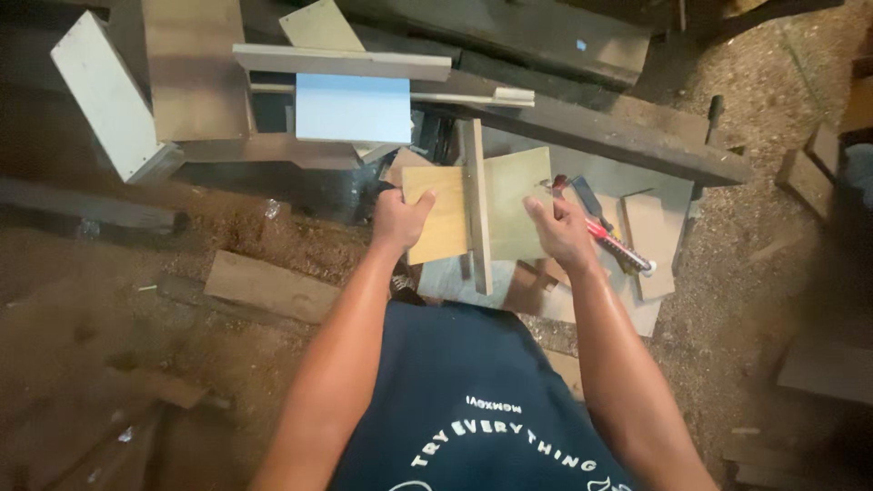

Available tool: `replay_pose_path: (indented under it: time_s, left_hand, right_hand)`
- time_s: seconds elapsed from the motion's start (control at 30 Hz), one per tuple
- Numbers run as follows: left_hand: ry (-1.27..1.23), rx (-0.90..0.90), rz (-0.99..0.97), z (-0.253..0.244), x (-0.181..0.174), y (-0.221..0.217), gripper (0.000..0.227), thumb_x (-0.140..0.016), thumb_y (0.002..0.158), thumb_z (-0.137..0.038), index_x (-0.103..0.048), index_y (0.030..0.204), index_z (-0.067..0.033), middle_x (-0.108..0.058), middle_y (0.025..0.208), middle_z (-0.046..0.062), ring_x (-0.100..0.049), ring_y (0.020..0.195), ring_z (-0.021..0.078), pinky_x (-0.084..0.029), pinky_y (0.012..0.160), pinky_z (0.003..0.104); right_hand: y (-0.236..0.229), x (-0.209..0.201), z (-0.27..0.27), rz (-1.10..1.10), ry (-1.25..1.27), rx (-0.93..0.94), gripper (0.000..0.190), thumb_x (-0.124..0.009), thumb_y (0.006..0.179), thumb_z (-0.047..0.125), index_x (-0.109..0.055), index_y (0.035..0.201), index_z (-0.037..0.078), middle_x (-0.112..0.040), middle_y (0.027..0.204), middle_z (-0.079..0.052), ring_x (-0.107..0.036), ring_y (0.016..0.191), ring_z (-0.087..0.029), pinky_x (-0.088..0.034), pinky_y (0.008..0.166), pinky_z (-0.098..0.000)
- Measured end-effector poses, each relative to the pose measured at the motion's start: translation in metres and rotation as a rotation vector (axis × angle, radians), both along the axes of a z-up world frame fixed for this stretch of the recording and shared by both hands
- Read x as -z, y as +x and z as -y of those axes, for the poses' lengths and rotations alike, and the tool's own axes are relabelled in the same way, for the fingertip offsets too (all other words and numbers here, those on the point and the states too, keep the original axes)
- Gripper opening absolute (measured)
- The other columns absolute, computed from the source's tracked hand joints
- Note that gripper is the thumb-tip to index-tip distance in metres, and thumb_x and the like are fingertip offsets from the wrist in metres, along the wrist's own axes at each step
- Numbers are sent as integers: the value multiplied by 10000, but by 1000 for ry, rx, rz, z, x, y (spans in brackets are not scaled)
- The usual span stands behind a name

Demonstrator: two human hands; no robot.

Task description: The person assembles small wooden pieces into a box-like structure. They align the pieces, apply glue to the edges, and use a hammer to drive nails into the joints. The person repeatedly adjusts the pieces and hammers them together until the structure is formed.

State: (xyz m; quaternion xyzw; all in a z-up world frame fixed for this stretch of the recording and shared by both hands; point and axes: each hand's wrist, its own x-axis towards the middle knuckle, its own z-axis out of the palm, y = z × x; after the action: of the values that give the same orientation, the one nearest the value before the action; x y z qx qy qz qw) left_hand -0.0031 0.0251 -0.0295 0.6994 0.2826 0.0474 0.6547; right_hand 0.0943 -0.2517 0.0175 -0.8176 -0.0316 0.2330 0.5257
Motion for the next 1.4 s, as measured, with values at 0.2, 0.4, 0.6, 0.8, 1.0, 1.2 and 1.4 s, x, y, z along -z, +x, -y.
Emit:
replay_pose_path:
  time_s: [0.2, 0.4, 0.6, 0.8, 1.0, 1.2, 1.4]
  left_hand:
    - [-112, 3, 126, -1, 12, -5, 277, -753, 893, -233, -771, 1015, 15, -799, 908, 77, -737, 780, 122, -585, 709, 318]
    - [-141, 27, 73, -4, 12, -5, 261, -757, 902, -208, -773, 1011, 29, -791, 892, 78, -723, 759, 120, -578, 687, 312]
    - [-212, 29, 131, -6, 18, -2, 263, -757, 901, -216, -770, 1014, 21, -791, 912, 74, -725, 768, 116, -588, 696, 308]
    - [-166, 47, 59, -9, 27, -6, 277, -777, 897, -237, -777, 981, 27, -795, 893, 92, -742, 752, 139, -587, 680, 311]
    - [-268, 38, 133, -12, 40, -3, 287, -781, 895, -241, -770, 1005, 23, -795, 934, 94, -744, 773, 134, -597, 694, 308]
    - [-167, 2, 145, -7, 33, -7, 289, -764, 905, -252, -769, 1036, 5, -796, 937, 71, -735, 792, 113, -586, 717, 307]
    - [-212, -28, 134, -7, -3, -21, 275, -773, 908, -248, -789, 1023, 2, -797, 914, 57, -722, 773, 97, -582, 704, 294]
  right_hand:
    - [-5, 0, -3, -62, 2, 39, 372, -703, 985, 386, -615, 744, 117, -453, 669, 109, -369, 577, -24, -270, 495, -251]
    - [-4, 0, 1, -56, -10, 27, 476, -722, 986, 406, -494, 676, 125, -390, 662, 104, -316, 578, -36, -222, 491, -266]
    - [-1, 7, 1, -17, -15, 18, 454, -717, 983, 415, -538, 673, 135, -416, 677, 114, -335, 603, -27, -241, 508, -261]
    - [-1, 15, 5, -81, -7, 55, 366, -724, 941, 425, -659, 746, 122, -470, 682, 113, -375, 604, -32, -289, 513, -257]
    - [0, 13, 3, -78, -62, 70, 438, -739, 970, 433, -614, 761, 69, -450, 695, 90, -356, 608, -51, -252, 519, -269]
    - [-12, -9, -14, -11, 45, -79, 395, -683, 963, 421, -695, 1159, 78, -693, 1006, -2, -614, 875, -80, -497, 734, -259]
    - [-32, -25, -31, -534, 511, 165, 734, -433, 968, 676, -571, 1378, 83, -692, 1161, -106, -701, 947, -209, -571, 785, -382]
